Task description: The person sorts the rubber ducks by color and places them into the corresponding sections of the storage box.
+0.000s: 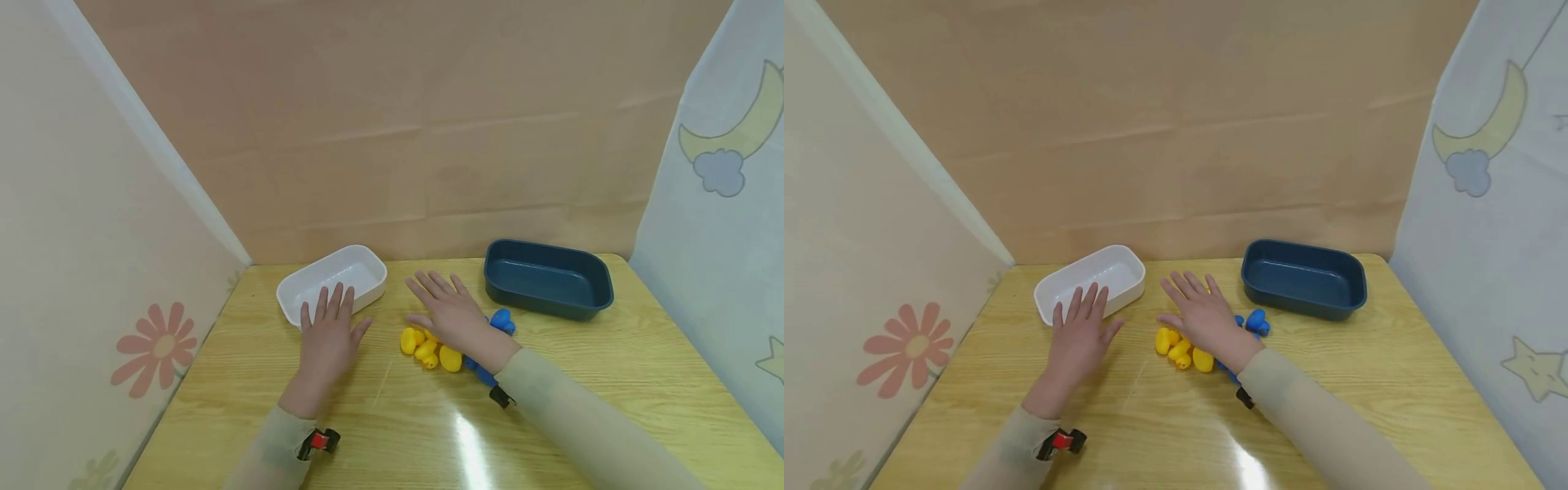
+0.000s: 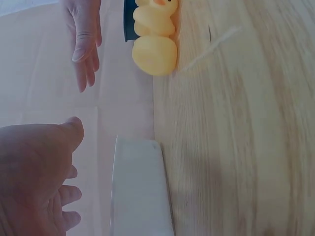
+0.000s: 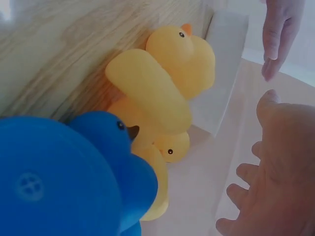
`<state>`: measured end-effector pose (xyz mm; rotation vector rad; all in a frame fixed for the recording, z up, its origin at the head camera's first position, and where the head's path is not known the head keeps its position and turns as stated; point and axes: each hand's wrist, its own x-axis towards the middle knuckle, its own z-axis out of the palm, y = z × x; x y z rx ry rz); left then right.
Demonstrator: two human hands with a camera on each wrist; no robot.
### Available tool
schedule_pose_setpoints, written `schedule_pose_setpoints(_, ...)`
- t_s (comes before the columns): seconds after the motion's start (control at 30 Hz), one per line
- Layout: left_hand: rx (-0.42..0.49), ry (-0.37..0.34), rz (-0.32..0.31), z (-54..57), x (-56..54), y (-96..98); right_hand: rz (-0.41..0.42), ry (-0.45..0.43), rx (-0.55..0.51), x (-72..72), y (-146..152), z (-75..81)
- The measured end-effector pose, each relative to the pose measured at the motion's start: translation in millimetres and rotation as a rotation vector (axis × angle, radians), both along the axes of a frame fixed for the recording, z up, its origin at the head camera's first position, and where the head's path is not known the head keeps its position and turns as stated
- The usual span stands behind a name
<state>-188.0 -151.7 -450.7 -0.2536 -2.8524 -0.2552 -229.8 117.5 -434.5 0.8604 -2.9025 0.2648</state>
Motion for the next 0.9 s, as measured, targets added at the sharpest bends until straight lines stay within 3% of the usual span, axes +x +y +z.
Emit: schedule_pose_setpoints(0.9,0.168,0.069,0.096,-16.5,-7.5,-57.4,0.110,-0.048,0.002,-39.5,-39.6,-0.2)
